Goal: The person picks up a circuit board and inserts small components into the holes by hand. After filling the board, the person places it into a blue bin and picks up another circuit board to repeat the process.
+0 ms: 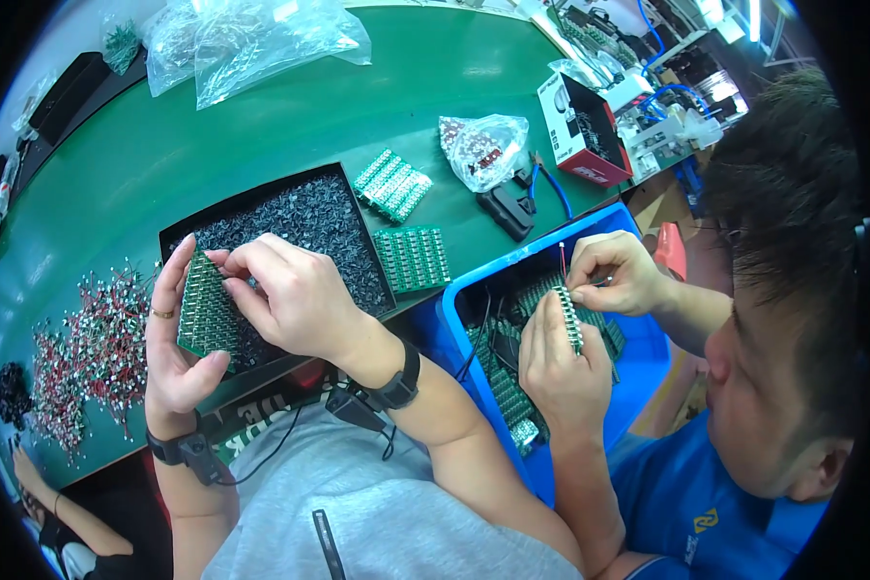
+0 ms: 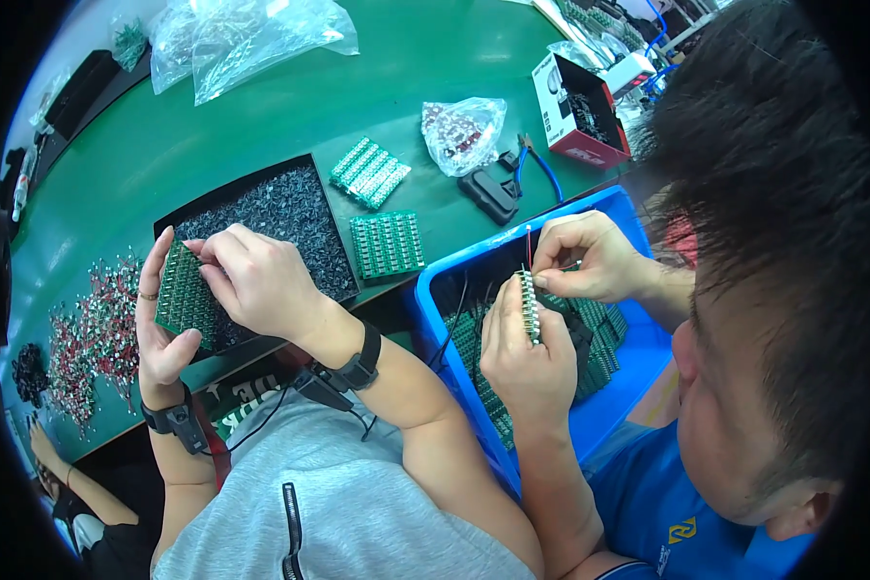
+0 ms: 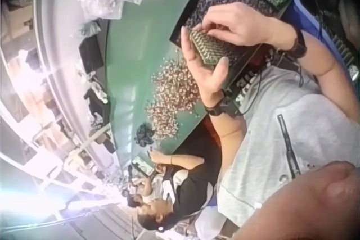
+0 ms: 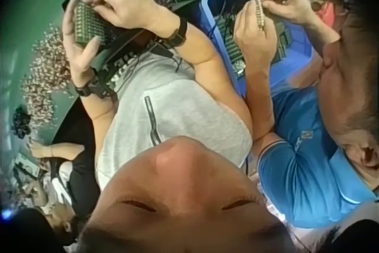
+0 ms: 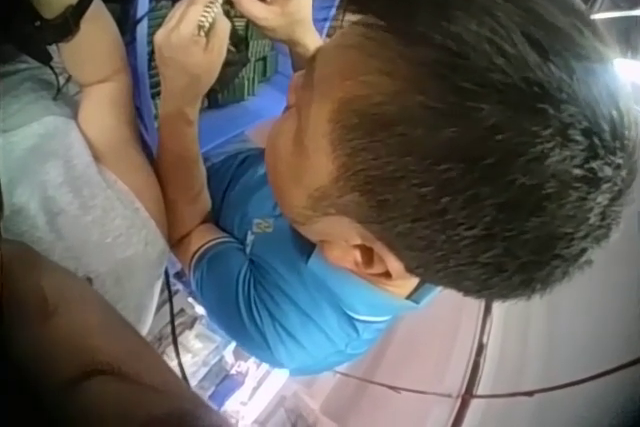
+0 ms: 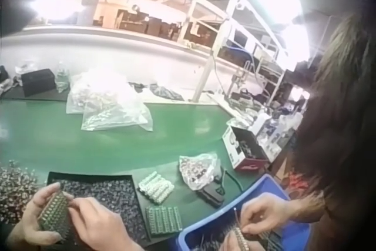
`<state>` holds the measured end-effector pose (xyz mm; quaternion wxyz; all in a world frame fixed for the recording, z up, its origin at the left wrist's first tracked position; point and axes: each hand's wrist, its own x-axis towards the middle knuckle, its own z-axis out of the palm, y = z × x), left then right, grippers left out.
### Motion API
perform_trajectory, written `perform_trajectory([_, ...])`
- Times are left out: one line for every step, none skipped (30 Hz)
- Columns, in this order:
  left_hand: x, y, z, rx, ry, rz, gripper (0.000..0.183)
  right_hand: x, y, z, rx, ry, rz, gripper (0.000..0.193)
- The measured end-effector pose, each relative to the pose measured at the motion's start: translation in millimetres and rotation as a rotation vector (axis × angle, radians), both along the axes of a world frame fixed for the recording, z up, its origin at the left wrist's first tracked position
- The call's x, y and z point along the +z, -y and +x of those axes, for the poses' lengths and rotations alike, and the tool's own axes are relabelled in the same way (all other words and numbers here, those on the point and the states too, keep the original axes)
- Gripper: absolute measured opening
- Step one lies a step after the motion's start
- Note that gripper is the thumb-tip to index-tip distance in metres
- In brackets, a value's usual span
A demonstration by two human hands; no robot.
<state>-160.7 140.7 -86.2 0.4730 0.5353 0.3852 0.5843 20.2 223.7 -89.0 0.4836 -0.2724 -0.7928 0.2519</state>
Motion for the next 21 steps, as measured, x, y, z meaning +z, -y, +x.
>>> perform_trajectory([1.2,0.2,0.8,0.012,-0.008,-0.014,0.111,-0.2,-0.7,0.0,0.007,-0.023,0.005,0.009])
perform_trajectory([1.7,-0.2,1.0,0.01,-0.008,-0.013,0.111,-0.4,-1.4,0.5,0.015,-0.046,0.009,0.009])
perform_trajectory([2.3,0.3,0.1,0.014,-0.05,-0.011,0.11,-0.4,-1.5,0.3,0.015,-0.048,0.009,0.009])
perform_trajectory([2.9,0.8,-0.5,0.018,-0.092,-0.009,0.11,-0.5,-1.6,0.4,0.021,-0.047,0.012,0.009])
perform_trajectory([3.1,1.2,-0.4,0.019,-0.094,-0.009,0.11,-0.5,-1.7,0.2,0.027,-0.046,0.014,0.01])
perform_trajectory([2.1,0.9,1.0,0.019,-0.089,-0.013,0.109,-0.5,-1.7,0.9,0.025,-0.046,0.014,0.01])
perform_trajectory([1.4,0.8,1.9,0.019,-0.085,-0.018,0.108,-0.6,-1.7,1.4,0.032,-0.054,0.005,0.009])
perform_trajectory([1.0,0.6,1.8,0.018,-0.085,-0.018,0.108,-0.6,-1.6,1.7,0.04,-0.062,-0.003,0.009])
perform_trajectory([0.6,0.1,1.5,0.005,-0.087,-0.006,0.107,-1.6,-2.3,2.2,0.039,-0.062,-0.003,0.009])
perform_trajectory([0.4,-0.2,1.0,-0.009,-0.088,0.006,0.106,-3.1,-3.3,2.6,0.052,-0.046,0.006,0.008])
perform_trajectory([0.8,-0.1,-0.1,-0.009,-0.089,0.006,0.106,-3.8,-3.9,2.9,0.065,-0.03,0.016,0.008])
perform_trajectory([1.0,-0.8,-1.3,-0.005,-0.136,0.018,0.107,-3.9,-4.4,4.0,0.062,-0.029,0.016,0.008])
perform_trajectory([0.8,-1.6,-1.5,-0.001,-0.183,0.029,0.108,-3.6,-4.8,5.5,0.064,-0.016,0.025,0.008])
perform_trajectory([0.1,-2.7,-0.7,-0.005,-0.182,0.03,0.108,-3.2,-5.2,6.9,0.066,-0.002,0.033,0.008])
perform_trajectory([0.9,-1.2,-1.3,0.021,-0.188,0.032,0.109,-1.8,-4.3,5.7,0.069,-0.005,0.032,0.008])
perform_trajectory([1.6,0.3,-1.9,0.047,-0.193,0.034,0.11,0.1,-3.4,4.4,0.072,-0.012,0.028,0.007])
perform_trajectory([1.6,1.7,-2.5,0.05,-0.195,0.032,0.11,1.6,-2.5,3.3,0.074,-0.019,0.024,0.007])
perform_trajectory([-0.6,1.0,-1.6,0.035,-0.107,0.015,0.11,2.0,-2.1,4.4,0.071,-0.017,0.024,0.007])
perform_trajectory([-2.2,0.4,-1.0,0.02,-0.018,-0.002,0.11,2.1,-1.2,5.6,0.048,-0.039,0.006,0.007])
perform_trajectory([-2.9,-0.5,-1.4,0.017,-0.016,-0.001,0.11,1.9,-0.5,6.7,0.024,-0.06,-0.011,0.007])
perform_trajectory([-2.5,-0.6,-3.4,0.021,0.004,-0.01,0.11,1.6,-0.2,6.2,0.027,-0.061,-0.012,0.007])
